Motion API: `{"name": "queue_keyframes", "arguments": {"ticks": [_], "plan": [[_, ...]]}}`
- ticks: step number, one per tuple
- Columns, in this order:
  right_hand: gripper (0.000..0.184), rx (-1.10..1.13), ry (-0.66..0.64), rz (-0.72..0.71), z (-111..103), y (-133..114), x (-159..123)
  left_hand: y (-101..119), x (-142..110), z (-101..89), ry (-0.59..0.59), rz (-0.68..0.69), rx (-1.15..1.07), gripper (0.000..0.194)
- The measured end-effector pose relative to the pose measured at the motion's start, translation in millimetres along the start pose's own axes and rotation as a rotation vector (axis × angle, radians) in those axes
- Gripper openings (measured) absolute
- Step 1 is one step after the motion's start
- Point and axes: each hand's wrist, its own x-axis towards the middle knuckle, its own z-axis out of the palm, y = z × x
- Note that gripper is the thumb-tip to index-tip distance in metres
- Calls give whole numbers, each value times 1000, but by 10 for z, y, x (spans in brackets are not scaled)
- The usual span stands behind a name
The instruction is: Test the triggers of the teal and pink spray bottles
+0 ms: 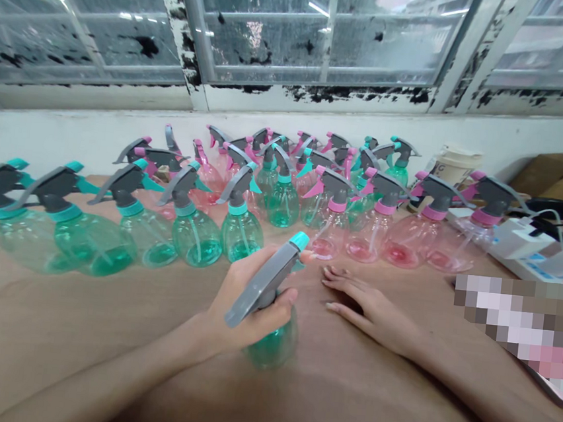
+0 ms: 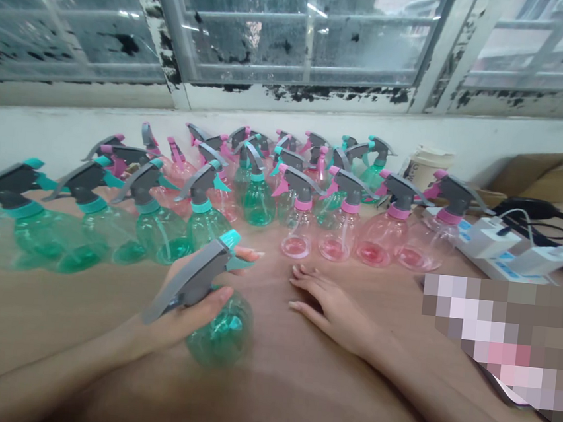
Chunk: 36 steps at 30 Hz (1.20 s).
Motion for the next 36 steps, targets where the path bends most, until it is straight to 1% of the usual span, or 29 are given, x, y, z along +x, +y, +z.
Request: {"name": "queue_keyframes", "arguments": {"ticks": [6,15,18,26,28,31,34,36], "plan": [[50,-28,-22,-6,7,9,6,-23,-28,31,1,13,-93,27],[49,-47,-21,-21,25,31,1,-70,4,41,-9,67,-95,29],[49,-54,-20,-23,20,23,4,-77,2,37,-7,66,-69,25],[48,-54,2,-29,18,5,4,-49,1,-4,29,104,-2,3],[48,-53,12,-31,23,12,2,-44,2,-7,42,124,6,5],[48,-53,8,-25,26,16,0,-50,15,-5,20,106,13,5],[49,-53,-5,-13,21,12,-1,-55,41,-11,6,91,26,18],[50,-55,-7,-9,17,9,-4,-52,50,-17,-12,69,35,21]]}}
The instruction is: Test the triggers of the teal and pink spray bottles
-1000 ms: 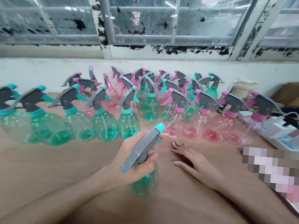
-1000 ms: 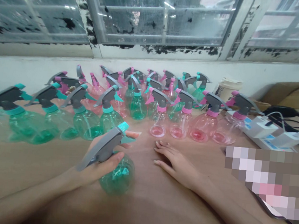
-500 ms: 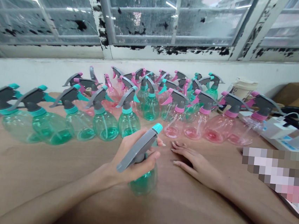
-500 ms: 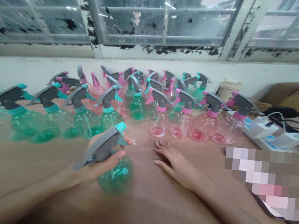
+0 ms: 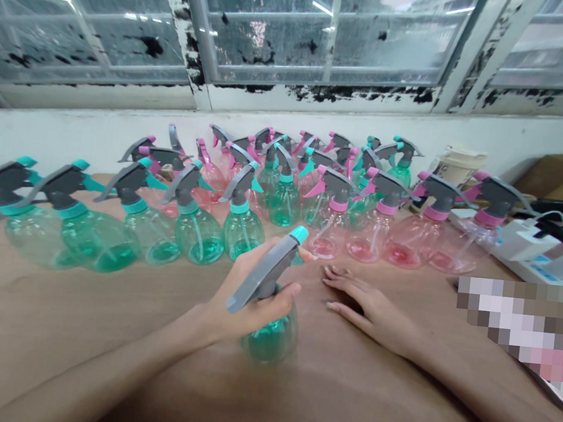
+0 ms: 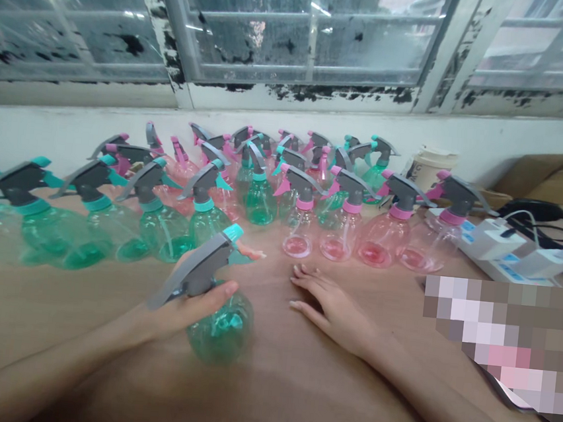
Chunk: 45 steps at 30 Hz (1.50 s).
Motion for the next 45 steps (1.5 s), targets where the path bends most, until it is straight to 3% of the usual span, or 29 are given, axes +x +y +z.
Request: {"name": "queue_keyframes", "arguments": {"ticks": [10,17,28,38,45], "plan": [[50,-4,-13,0,-17,-15,8,-36,-63,58,-31,-44,-71,39],[49,20,5,-2,-15,-18,3,-1,-33,55,-7,-70,-176,32],[48,47,20,-6,2,6,-2,-55,-40,55,0,-1,-90,30],[47,45,31,-22,22,36,-7,-27,-43,44,-13,-47,-102,9],[48,52,30,-27,19,46,-8,-20,7,34,4,-20,-27,19]]}}
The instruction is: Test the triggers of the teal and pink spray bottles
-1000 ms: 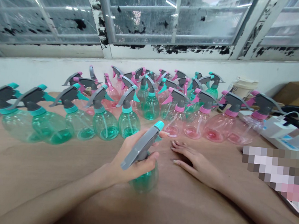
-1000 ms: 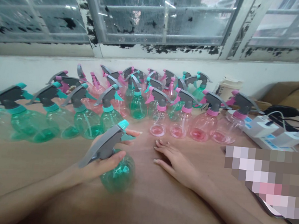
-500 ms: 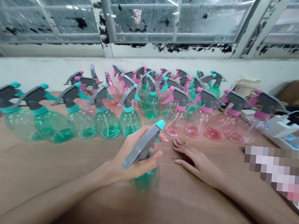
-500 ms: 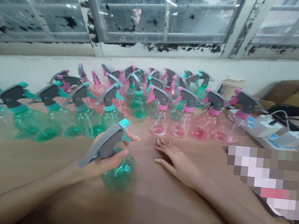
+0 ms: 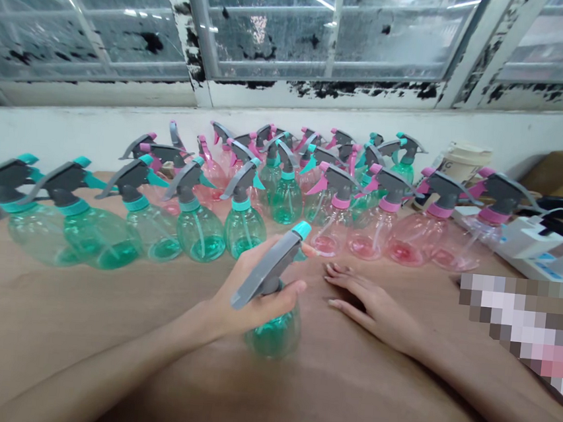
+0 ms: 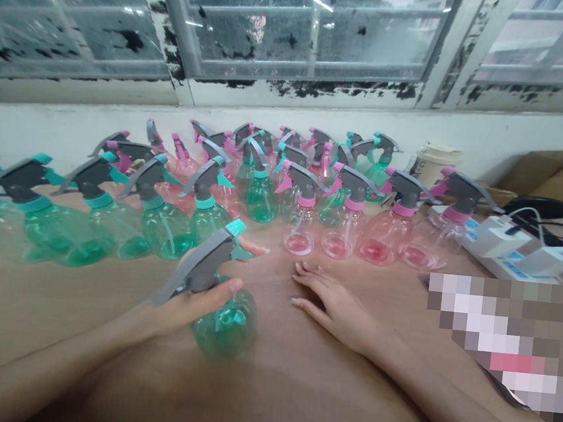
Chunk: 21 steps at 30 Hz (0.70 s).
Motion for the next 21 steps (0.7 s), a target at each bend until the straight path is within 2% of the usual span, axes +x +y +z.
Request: {"name": "queue_keyframes", "arguments": {"ticks": [7,21], "plan": [[48,7,4,1,-3,-6,1,-98,-62,43,32,59,4,25],[48,4,1,-1,6,15,1,-18,-18,24,-11,43,-84,31]]}}
